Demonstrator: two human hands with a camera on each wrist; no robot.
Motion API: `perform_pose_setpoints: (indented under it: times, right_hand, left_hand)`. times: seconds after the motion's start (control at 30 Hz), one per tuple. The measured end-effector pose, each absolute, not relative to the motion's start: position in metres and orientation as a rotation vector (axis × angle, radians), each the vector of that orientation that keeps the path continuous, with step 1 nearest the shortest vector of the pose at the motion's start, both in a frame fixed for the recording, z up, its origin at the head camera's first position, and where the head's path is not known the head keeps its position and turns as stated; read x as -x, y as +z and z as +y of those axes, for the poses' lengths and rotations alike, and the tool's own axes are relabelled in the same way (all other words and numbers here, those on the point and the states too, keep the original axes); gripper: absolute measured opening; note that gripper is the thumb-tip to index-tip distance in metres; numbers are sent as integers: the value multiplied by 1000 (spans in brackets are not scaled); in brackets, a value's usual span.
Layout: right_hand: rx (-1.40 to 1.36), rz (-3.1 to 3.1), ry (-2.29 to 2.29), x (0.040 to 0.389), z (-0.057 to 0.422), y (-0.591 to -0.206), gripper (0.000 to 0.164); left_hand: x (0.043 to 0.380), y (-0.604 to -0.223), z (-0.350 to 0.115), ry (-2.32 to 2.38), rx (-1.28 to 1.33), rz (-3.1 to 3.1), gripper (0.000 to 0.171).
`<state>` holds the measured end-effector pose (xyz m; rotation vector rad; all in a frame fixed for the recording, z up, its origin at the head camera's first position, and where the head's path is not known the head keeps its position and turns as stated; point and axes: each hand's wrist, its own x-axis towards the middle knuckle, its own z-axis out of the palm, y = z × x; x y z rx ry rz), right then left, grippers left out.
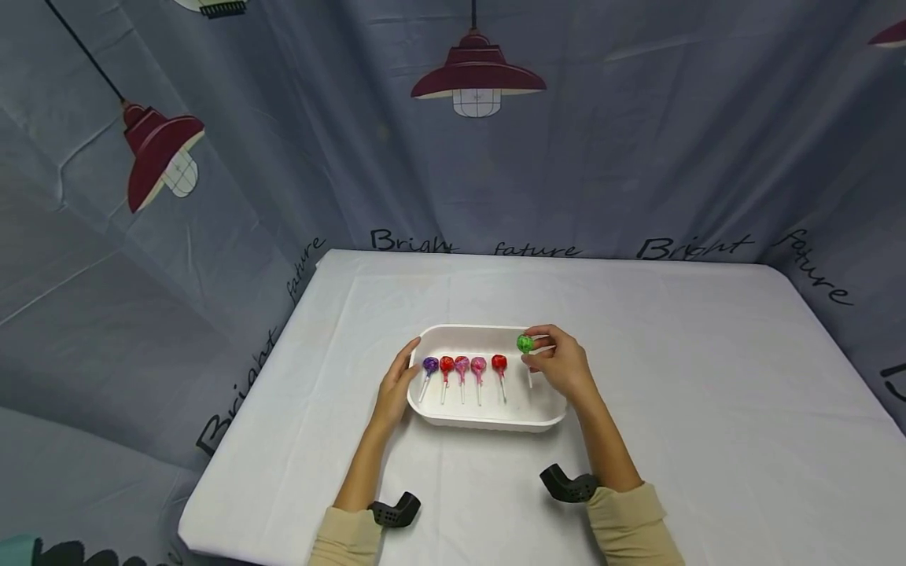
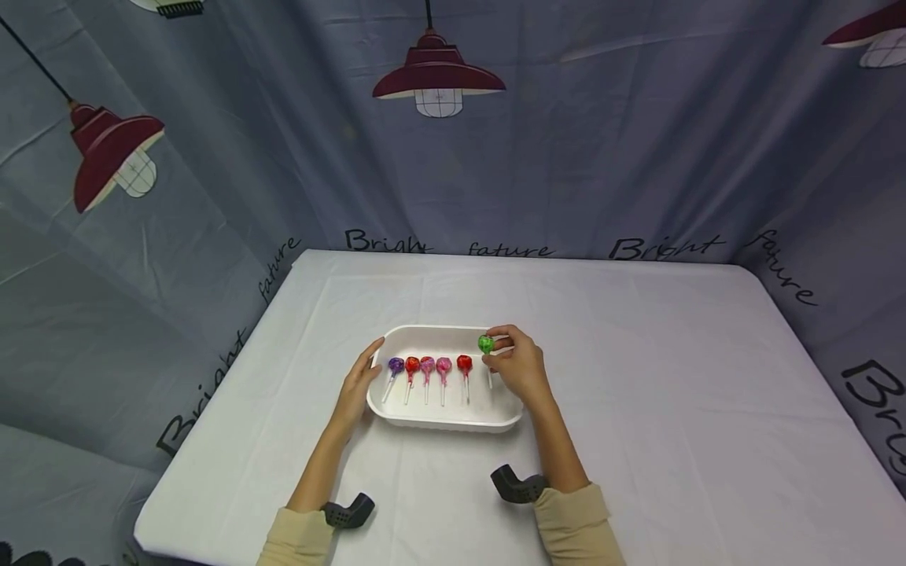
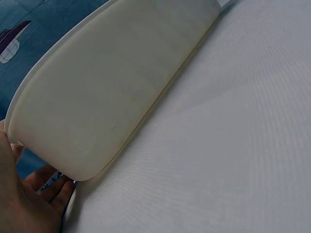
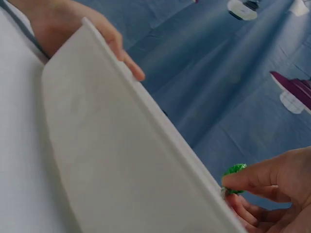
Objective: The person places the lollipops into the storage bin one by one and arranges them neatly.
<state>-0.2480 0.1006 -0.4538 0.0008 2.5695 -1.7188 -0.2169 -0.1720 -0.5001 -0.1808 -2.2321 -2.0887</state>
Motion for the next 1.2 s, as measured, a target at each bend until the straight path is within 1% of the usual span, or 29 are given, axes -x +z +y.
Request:
perform_pose_setpoints:
  times: [0.23, 0.57, 0.87, 1.0, 1.2]
  right_hand:
    - [-5, 2737, -1630, 245, 88, -463, 39]
    - [-17, 2793, -1603, 248, 76, -468, 39]
    - [-114, 2875, -1484, 251, 72, -475, 35]
    - [-113, 2914, -1422, 252, 72, -480, 31]
    - [-102, 2907, -1357, 252, 71, -483, 32]
  left_hand:
    - [217, -501, -171, -2088, 208, -2220, 45]
    - [217, -500, -172, -2090, 196, -2229, 44]
    - [215, -496, -172, -2089, 180, -2243, 44]
    - [215, -495, -172, -2092, 174, -2245, 44]
    - [217, -496, -172, -2124, 188, -2235, 45]
